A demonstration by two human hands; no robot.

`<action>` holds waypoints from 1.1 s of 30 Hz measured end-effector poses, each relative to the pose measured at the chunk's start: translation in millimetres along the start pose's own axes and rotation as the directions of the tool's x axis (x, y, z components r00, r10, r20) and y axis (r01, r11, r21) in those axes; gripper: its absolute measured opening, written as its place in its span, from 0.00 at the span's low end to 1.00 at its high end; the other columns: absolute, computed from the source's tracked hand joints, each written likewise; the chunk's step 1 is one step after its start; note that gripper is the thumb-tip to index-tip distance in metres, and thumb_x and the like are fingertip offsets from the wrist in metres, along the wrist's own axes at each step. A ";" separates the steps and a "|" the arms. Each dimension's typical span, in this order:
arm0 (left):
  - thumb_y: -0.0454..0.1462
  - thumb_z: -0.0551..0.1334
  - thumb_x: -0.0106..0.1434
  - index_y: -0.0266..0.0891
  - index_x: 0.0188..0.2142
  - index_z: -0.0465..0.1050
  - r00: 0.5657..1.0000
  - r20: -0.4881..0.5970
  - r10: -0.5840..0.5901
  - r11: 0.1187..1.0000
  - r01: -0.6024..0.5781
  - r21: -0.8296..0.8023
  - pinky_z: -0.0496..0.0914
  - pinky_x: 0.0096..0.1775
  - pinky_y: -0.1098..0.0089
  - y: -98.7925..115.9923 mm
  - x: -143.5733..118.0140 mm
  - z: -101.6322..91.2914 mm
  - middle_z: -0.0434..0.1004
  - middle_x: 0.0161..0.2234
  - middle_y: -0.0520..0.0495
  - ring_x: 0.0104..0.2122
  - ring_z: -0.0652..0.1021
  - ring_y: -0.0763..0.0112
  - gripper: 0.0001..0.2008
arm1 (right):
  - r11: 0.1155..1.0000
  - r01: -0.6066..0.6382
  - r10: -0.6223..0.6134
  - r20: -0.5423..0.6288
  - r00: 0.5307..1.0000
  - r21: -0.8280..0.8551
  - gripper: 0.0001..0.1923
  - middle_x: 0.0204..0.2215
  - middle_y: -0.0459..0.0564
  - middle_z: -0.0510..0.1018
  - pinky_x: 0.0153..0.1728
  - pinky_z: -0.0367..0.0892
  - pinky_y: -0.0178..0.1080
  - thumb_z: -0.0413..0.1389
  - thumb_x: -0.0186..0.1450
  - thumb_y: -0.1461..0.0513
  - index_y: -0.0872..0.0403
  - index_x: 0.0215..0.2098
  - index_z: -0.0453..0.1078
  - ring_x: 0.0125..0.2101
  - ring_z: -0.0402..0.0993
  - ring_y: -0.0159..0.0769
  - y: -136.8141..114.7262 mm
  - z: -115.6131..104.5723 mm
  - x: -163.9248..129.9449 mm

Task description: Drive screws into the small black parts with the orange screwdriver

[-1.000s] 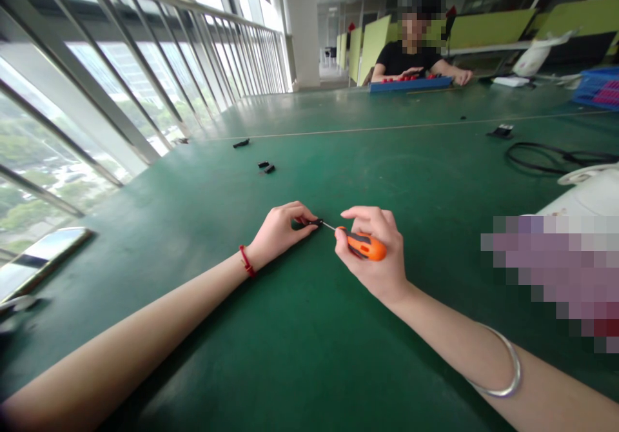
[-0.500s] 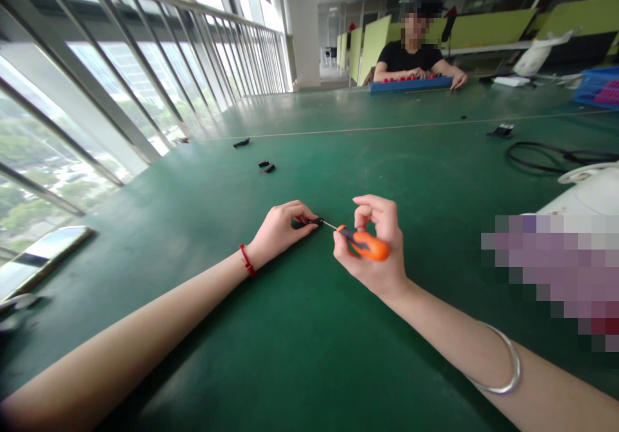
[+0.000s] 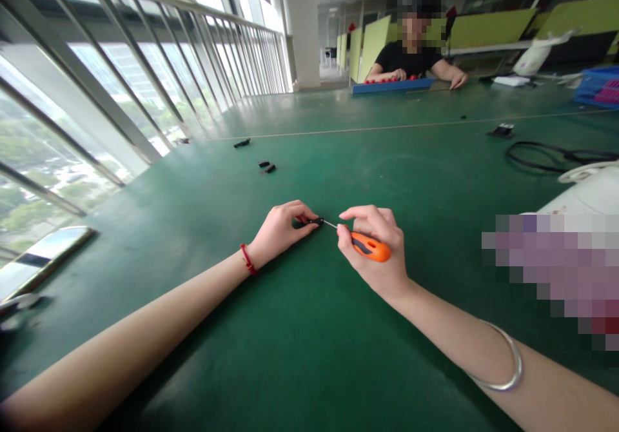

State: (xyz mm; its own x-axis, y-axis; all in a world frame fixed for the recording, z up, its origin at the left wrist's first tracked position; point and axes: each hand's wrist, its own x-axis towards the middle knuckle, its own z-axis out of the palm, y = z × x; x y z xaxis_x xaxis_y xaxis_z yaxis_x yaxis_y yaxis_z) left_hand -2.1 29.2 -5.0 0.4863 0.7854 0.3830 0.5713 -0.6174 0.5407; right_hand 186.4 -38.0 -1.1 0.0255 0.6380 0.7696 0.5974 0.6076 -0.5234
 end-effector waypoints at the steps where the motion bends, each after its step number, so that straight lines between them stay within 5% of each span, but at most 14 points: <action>1: 0.33 0.62 0.57 0.37 0.33 0.75 1.000 0.000 -0.002 1.000 0.002 0.000 0.71 0.35 0.72 0.2 0.0 -0.1 0.76 0.33 0.49 0.31 0.76 0.73 0.04 | 0.999 0.002 -0.001 -0.034 0.999 0.034 0.11 0.20 0.41 0.69 0.34 0.66 0.42 0.58 0.57 0.65 0.50 0.38 0.65 0.23 0.67 0.33 0.2 0.2 0.3; 4: 0.33 0.62 0.57 0.37 0.33 0.75 1.000 0.003 0.000 1.000 0.000 -0.001 0.71 0.35 0.72 0.3 -0.1 -0.2 0.76 0.34 0.49 0.31 0.76 0.73 0.04 | 0.993 0.017 -0.005 -0.103 0.995 0.116 0.20 0.29 0.44 0.70 0.32 0.67 0.42 0.60 0.54 0.65 0.49 0.44 0.62 0.23 0.67 0.32 1.3 0.7 1.2; 9: 0.33 0.62 0.57 0.37 0.33 0.75 1.000 -0.001 0.004 1.000 -0.004 -0.004 0.71 0.35 0.72 -0.6 -0.2 0.0 0.76 0.33 0.49 0.31 0.76 0.73 0.04 | 1.000 0.007 -0.007 0.000 1.000 -0.027 0.06 0.13 0.38 0.62 0.35 0.64 0.43 0.58 0.58 0.63 0.49 0.34 0.67 0.21 0.65 0.33 0.6 -0.1 0.4; 14: 0.34 0.62 0.57 0.38 0.33 0.75 1.000 -0.001 0.001 1.000 -0.001 0.001 0.71 0.35 0.72 -0.7 -0.5 0.3 0.76 0.34 0.49 0.31 0.76 0.72 0.04 | 0.995 0.010 -0.002 -0.090 0.996 0.095 0.20 0.28 0.45 0.70 0.32 0.67 0.42 0.60 0.53 0.64 0.50 0.43 0.63 0.28 0.69 0.35 0.5 0.3 -0.2; 19: 0.34 0.62 0.57 0.37 0.33 0.75 1.000 -0.002 0.000 1.000 0.000 0.002 0.71 0.36 0.72 -0.1 -0.5 0.1 0.76 0.34 0.49 0.31 0.76 0.72 0.04 | 0.998 -0.054 0.054 0.017 0.998 0.008 0.08 0.13 0.38 0.63 0.33 0.65 0.42 0.58 0.57 0.63 0.49 0.35 0.66 0.21 0.66 0.34 1.0 -0.5 -0.1; 24: 0.33 0.62 0.57 0.37 0.33 0.75 1.000 0.000 -0.004 1.000 0.004 0.003 0.71 0.35 0.72 -0.5 -0.2 0.2 0.76 0.34 0.49 0.31 0.76 0.72 0.04 | 0.990 0.008 0.006 -0.097 0.995 0.140 0.24 0.29 0.44 0.69 0.30 0.67 0.40 0.60 0.53 0.65 0.49 0.46 0.60 0.26 0.69 0.34 0.5 0.6 1.4; 29: 0.34 0.62 0.57 0.38 0.33 0.75 1.000 -0.001 0.000 1.000 0.000 -0.001 0.72 0.35 0.72 -0.8 -0.3 0.5 0.76 0.33 0.49 0.31 0.76 0.72 0.04 | 1.000 -0.016 0.016 -0.002 1.000 -0.008 0.08 0.13 0.37 0.61 0.35 0.64 0.43 0.58 0.58 0.63 0.49 0.36 0.66 0.20 0.63 0.32 0.1 -0.1 0.0; 33: 0.33 0.62 0.57 0.38 0.33 0.75 1.000 0.001 -0.006 1.000 0.006 -0.001 0.72 0.35 0.72 -1.1 -0.2 0.5 0.76 0.34 0.49 0.31 0.76 0.72 0.04 | 0.996 0.007 0.001 -0.083 0.997 0.087 0.20 0.28 0.45 0.71 0.34 0.67 0.42 0.60 0.54 0.65 0.50 0.44 0.63 0.28 0.69 0.35 0.9 0.5 -0.7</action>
State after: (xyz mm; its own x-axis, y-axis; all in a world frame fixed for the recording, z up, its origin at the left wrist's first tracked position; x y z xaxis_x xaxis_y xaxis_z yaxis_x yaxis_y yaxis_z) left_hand -2.6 29.7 -6.0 0.4837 0.7888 0.3792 0.5736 -0.6130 0.5434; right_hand 186.5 -37.7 -2.2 0.0919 0.5971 0.7969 0.5252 0.6509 -0.5482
